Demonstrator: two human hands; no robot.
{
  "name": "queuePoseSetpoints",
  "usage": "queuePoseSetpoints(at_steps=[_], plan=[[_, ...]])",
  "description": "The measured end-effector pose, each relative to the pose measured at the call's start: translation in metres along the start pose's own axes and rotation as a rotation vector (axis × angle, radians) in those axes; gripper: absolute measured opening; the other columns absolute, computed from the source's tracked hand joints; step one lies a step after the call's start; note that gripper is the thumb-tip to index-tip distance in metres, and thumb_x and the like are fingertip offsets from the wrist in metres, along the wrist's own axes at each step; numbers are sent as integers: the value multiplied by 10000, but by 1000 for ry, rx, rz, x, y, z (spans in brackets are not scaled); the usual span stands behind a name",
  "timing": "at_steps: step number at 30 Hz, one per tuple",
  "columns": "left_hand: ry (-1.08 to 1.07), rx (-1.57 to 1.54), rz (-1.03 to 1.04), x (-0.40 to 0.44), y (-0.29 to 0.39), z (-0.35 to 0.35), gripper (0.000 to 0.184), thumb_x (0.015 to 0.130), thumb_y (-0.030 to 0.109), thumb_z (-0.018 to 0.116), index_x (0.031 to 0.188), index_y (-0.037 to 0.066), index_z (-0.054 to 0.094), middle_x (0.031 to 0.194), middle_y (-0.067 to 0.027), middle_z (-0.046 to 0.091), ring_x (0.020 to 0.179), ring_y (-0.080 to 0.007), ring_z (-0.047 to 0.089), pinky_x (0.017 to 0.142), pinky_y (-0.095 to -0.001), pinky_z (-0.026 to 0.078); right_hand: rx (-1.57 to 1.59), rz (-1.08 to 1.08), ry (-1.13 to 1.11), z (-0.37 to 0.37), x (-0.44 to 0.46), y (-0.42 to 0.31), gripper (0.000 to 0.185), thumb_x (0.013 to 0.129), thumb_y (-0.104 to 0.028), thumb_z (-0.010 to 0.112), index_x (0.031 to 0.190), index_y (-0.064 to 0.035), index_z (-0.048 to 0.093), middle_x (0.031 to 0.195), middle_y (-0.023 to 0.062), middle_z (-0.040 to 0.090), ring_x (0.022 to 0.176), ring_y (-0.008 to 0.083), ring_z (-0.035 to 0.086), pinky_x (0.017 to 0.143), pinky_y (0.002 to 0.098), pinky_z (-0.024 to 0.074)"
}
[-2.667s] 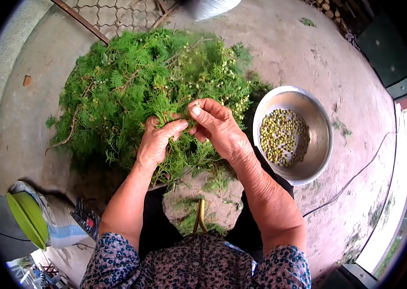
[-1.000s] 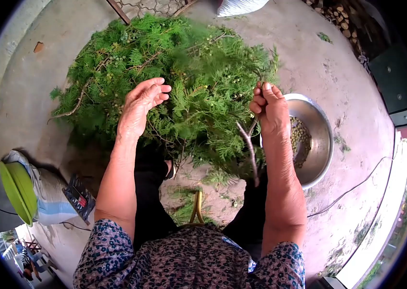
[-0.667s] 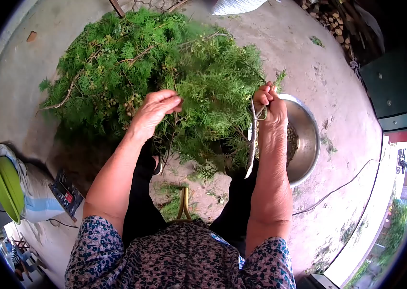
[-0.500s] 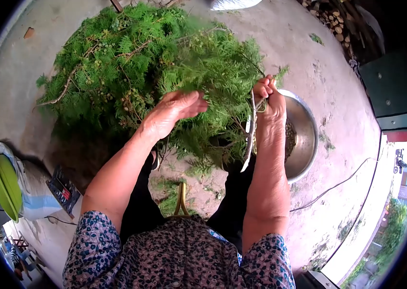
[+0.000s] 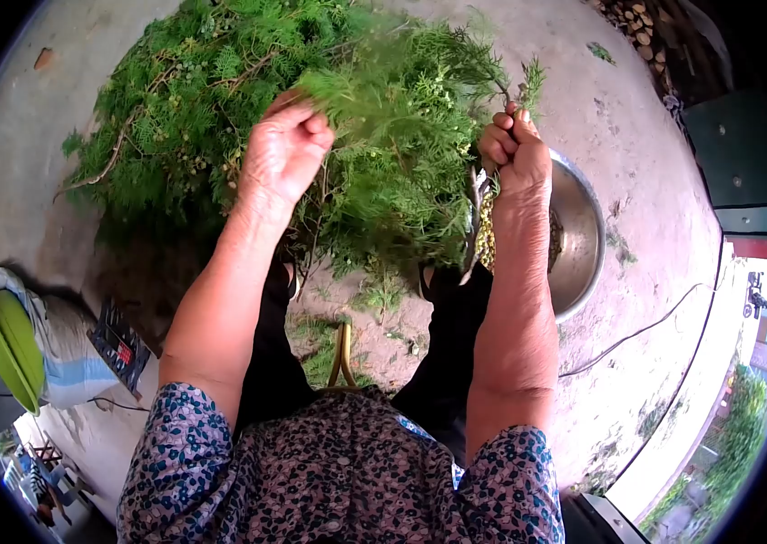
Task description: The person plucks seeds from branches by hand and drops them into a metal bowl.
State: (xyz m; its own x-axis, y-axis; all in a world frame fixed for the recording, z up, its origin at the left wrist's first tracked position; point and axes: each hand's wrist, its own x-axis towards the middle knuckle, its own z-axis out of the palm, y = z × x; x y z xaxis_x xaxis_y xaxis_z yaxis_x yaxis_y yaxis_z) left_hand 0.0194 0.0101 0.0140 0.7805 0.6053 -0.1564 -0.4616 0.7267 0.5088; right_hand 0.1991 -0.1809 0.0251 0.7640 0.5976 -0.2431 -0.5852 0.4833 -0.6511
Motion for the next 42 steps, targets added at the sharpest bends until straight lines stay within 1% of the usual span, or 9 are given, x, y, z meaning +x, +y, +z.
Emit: queuePoseSetpoints(at_steps=[7,14,18,25,28,32,36,39,42], plan=[[2,-1,133,1,28,-7,97,771,7,562,852,52,589,785,-85,619,575,-111,531,541,-232,402,-190,-143,-87,12,-6,-5,150,887,-207,487,883,-57,499,710,8,459,482,57,306,398,195,257],[-12,490,98,-12,11,22,86,810,78,570,873,61,626,775,-80,636,608,-93,551,555,-222,454,-249,-116,-171,33,-18,25,158,871,-208,524,861,-51,537,724,0,482,488,68,340,409,201,285],[-126,741,136,-17,-2,24,98,797,105,604,878,67,645,799,-51,643,672,-89,562,606,-214,464,-546,-102,-115,52,-34,52,176,844,-193,569,761,-38,586,625,7,535,433,70,425,395,212,344],[-143,730,202,-18,-10,20,97,782,113,645,835,31,641,750,25,586,657,-43,484,602,-199,390,-938,-131,-216,71,-49,82,171,832,-136,580,731,2,568,619,-1,510,462,51,432,416,203,360],[-89,621,148,-20,-4,24,53,774,78,642,788,28,635,708,32,567,641,-43,474,596,-202,377,-1078,-243,-268,70,-49,91,160,814,-142,604,825,18,594,642,36,528,478,86,465,436,235,387],[-72,628,174,-22,0,26,49,783,101,629,785,52,633,706,12,600,573,-32,436,520,-183,342,-1040,-212,-188,81,-53,85,186,820,-160,599,936,-16,617,675,69,561,533,107,510,495,250,421],[-52,680,111,-23,6,28,81,809,147,595,804,67,607,702,-22,617,514,-30,391,463,-173,296,-1180,-720,-75,69,-36,75,135,838,-102,556,947,-42,607,777,86,571,610,143,538,566,261,443],[-75,701,60,-24,4,27,93,815,151,582,805,58,583,688,-20,597,511,-35,390,460,-178,296,-713,-93,-180,80,-40,63,115,834,-36,535,925,-15,601,707,30,583,568,82,508,501,204,406],[-103,695,6,-24,1,25,104,807,165,591,805,61,583,669,-4,571,515,-38,390,464,-179,293,-489,26,-318,84,-38,66,88,834,-33,535,889,-4,598,679,26,584,555,74,500,480,199,388]])
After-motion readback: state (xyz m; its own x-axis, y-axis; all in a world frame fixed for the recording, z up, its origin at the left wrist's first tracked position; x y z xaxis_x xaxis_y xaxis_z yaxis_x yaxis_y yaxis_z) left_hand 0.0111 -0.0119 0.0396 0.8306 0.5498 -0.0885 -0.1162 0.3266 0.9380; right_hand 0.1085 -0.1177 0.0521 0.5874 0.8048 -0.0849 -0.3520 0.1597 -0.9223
